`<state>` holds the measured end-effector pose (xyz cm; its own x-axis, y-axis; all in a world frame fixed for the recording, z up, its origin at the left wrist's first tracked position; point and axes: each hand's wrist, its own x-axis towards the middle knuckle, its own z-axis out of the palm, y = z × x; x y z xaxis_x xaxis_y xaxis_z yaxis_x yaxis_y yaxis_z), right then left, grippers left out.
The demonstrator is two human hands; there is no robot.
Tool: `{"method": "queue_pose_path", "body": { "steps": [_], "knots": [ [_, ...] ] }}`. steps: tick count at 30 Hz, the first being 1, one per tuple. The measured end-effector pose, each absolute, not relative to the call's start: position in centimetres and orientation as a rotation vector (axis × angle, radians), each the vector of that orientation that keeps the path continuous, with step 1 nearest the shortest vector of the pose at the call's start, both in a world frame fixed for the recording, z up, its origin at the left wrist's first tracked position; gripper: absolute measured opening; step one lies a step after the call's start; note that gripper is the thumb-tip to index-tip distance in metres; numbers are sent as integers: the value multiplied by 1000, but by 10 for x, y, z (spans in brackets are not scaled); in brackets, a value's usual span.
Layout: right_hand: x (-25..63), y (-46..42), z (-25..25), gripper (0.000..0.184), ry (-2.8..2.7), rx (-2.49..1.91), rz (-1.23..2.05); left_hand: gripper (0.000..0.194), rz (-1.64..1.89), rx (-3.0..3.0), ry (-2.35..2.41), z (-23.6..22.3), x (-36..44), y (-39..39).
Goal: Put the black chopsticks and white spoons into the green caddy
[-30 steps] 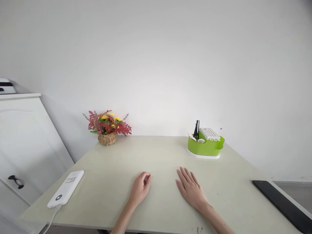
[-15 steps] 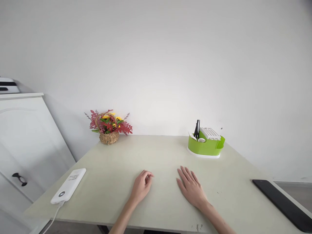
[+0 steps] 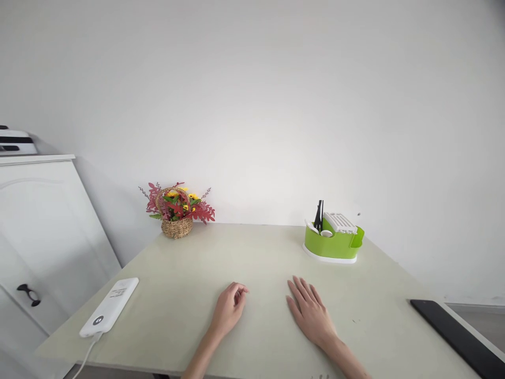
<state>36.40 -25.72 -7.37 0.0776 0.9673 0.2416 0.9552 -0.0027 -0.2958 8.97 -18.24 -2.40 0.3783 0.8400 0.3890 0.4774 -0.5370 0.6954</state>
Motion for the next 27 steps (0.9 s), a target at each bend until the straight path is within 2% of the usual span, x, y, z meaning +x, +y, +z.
{"method": "queue_pose_path", "body": {
  "steps": [27],
  "knots": [
    [362,-260,-66,66,-1891,-2027,67,24,993,2194,1115,-34,89,-175]
  ]
}}
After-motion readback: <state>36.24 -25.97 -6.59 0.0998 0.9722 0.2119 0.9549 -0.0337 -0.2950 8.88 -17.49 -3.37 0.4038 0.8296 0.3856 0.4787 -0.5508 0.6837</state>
